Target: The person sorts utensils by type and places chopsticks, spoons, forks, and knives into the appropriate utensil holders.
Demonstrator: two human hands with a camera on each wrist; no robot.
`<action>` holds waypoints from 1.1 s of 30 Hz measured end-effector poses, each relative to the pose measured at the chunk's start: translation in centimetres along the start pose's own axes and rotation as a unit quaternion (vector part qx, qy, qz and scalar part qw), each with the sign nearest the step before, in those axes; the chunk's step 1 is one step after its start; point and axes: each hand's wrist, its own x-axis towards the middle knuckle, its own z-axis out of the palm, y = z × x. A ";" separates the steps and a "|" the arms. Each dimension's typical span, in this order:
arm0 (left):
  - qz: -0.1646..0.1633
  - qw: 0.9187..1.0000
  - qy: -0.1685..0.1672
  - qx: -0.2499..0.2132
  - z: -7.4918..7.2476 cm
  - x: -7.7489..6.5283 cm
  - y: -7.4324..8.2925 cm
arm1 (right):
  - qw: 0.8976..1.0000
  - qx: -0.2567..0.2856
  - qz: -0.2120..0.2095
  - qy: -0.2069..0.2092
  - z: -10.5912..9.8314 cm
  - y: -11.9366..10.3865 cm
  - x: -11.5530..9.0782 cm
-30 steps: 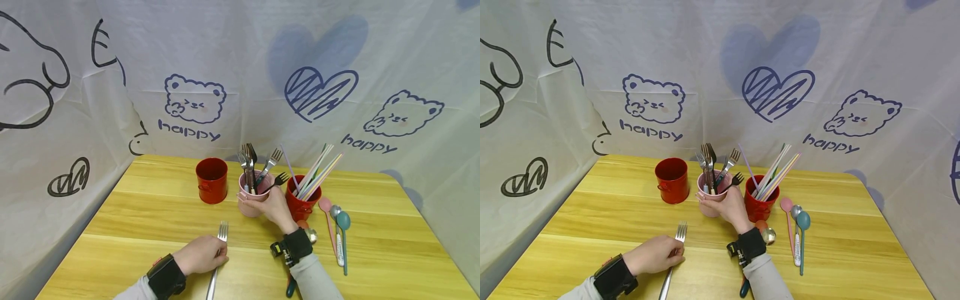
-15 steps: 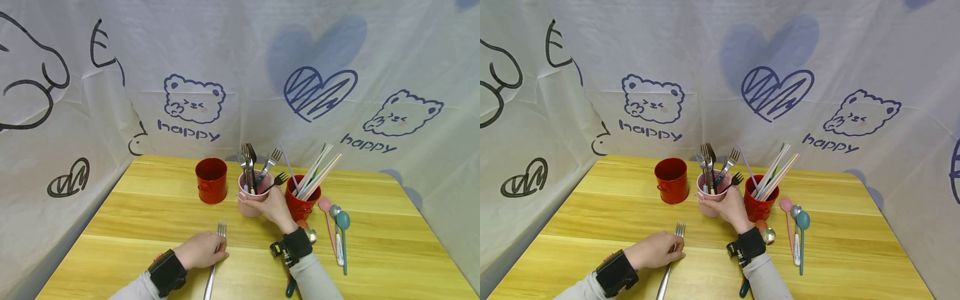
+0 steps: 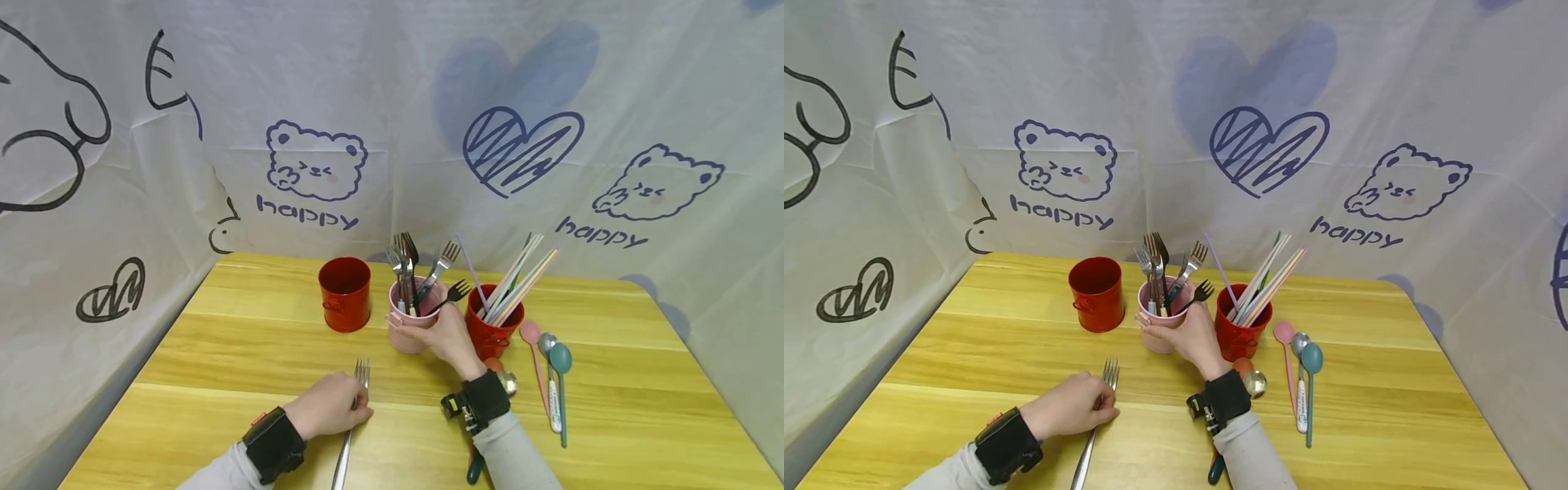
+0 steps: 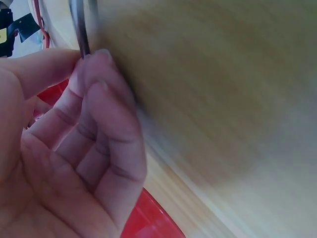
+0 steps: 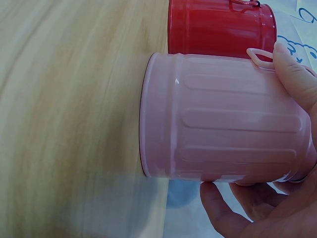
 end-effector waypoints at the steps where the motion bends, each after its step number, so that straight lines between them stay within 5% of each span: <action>1: 0.002 1.000 0.005 0.001 0.0 0.0 0.0 | 1.000 0.000 -0.001 0.000 0.0 0.0 0.0; 17: -0.006 0.994 0.094 -0.056 0.1 0.1 -0.8 | 1.000 0.007 -0.019 0.006 0.1 0.2 0.1; 26: -0.006 0.984 0.141 -0.104 0.0 0.2 -1.0 | 0.999 0.020 -0.032 0.003 0.1 0.4 0.3; 33: -0.027 0.973 0.146 -0.177 -0.4 0.5 -0.7 | 0.999 0.019 -0.037 0.006 0.1 0.3 0.3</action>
